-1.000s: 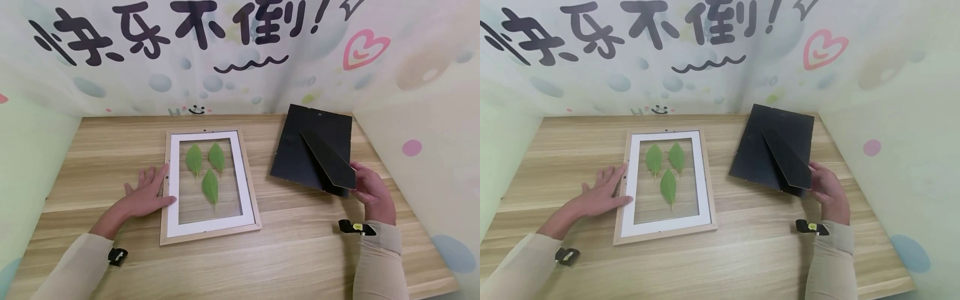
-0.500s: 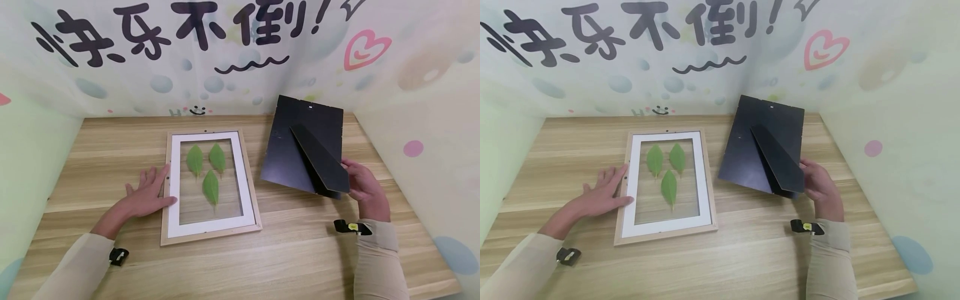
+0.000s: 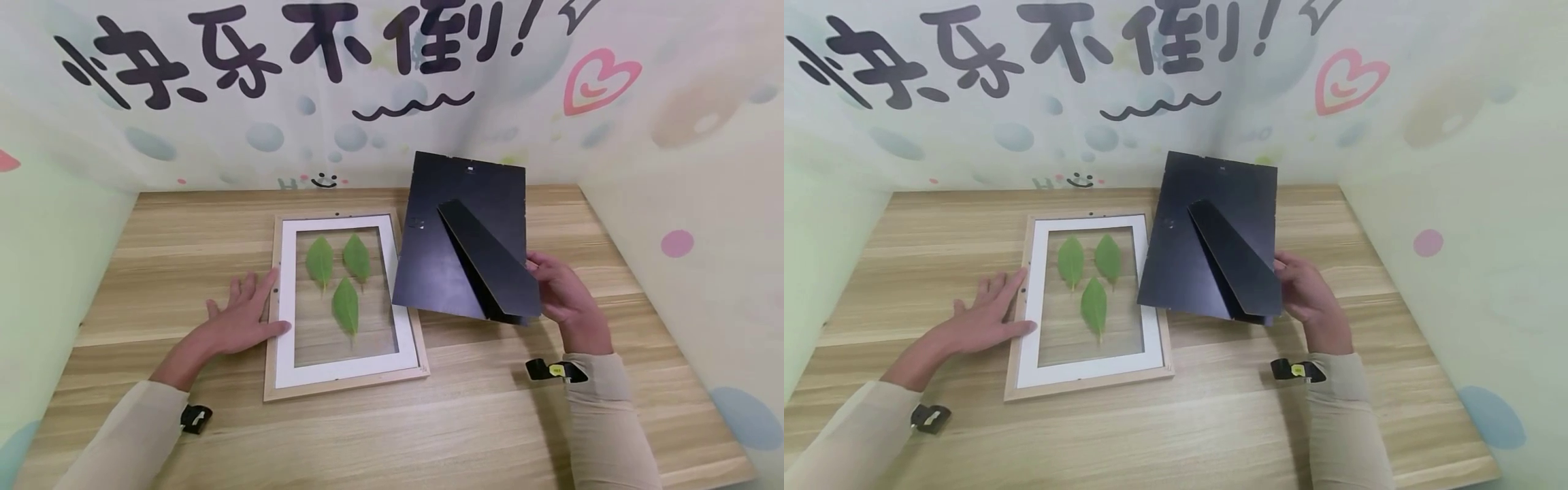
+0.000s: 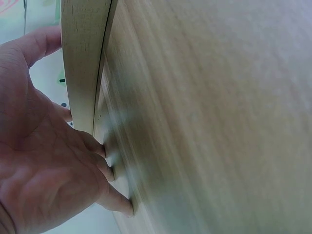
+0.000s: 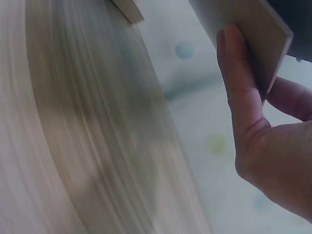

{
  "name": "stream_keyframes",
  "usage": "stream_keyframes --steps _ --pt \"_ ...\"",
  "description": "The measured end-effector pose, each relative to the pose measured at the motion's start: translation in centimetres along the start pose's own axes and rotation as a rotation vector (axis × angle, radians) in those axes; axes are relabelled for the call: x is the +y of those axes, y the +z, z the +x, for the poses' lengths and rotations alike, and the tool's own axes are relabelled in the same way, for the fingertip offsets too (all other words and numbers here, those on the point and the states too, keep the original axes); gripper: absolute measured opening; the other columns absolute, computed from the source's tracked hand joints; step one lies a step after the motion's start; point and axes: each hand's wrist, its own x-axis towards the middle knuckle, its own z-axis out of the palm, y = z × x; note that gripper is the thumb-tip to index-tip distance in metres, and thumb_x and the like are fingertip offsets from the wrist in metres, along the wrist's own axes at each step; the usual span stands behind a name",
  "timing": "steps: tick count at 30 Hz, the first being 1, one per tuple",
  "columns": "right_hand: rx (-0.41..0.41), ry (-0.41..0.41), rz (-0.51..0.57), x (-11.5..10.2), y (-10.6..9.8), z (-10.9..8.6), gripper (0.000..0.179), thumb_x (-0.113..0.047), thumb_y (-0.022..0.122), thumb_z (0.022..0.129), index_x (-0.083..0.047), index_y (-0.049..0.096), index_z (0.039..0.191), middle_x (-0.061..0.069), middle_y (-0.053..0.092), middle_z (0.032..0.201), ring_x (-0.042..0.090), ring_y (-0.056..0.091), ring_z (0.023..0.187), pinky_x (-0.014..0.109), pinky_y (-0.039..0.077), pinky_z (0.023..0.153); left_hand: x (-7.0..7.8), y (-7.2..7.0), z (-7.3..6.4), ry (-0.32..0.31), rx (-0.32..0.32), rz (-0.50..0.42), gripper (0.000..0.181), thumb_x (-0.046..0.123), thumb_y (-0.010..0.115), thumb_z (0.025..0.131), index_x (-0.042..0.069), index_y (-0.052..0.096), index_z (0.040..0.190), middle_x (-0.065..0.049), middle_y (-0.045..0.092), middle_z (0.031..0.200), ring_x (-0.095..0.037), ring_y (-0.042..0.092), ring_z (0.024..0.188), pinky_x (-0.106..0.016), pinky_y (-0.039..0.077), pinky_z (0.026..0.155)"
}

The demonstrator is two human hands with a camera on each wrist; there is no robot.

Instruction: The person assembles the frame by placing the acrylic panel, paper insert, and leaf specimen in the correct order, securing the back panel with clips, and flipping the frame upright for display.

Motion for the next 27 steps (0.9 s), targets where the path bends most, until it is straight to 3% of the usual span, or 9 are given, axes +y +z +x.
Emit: stream_keyframes --steps 14,19,27 --pt "0.078 0.078 -0.156 2.4 3.7 3.8 0.042 0.023 0.023 0.089 -0.001 0.048 0.114 0.007 0.063 0.093 0.017 0.061 0.077 0.030 0.053 0.065 -0.3 0.1 0.1 -0.005 -0.005 0.001 0.098 0.054 0.054 0.092 0.018 -0.011 0.156 -0.037 -0.015 0.153 -0.060 -0.018 0.137 -0.084 -0.016 0.088" --pt "0.078 0.103 -0.198 3.3 4.6 5.2 0.047 0.025 0.026 0.084 -0.004 0.049 0.113 0.004 0.066 0.088 0.016 0.061 0.072 0.028 0.052 0.062 -0.3 0.0 0.2 -0.009 -0.010 0.000 0.098 0.055 0.054 0.092 0.018 -0.011 0.156 -0.037 -0.015 0.153 -0.060 -0.018 0.136 -0.085 -0.015 0.087" --pt "0.072 0.145 -0.250 4.4 5.8 6.7 0.049 0.024 0.026 0.083 -0.006 0.047 0.115 0.003 0.066 0.086 0.015 0.060 0.070 0.028 0.051 0.062 -0.3 0.0 0.1 -0.010 -0.015 -0.004 0.098 0.053 0.054 0.092 0.017 -0.010 0.156 -0.037 -0.016 0.153 -0.060 -0.019 0.136 -0.085 -0.016 0.088"
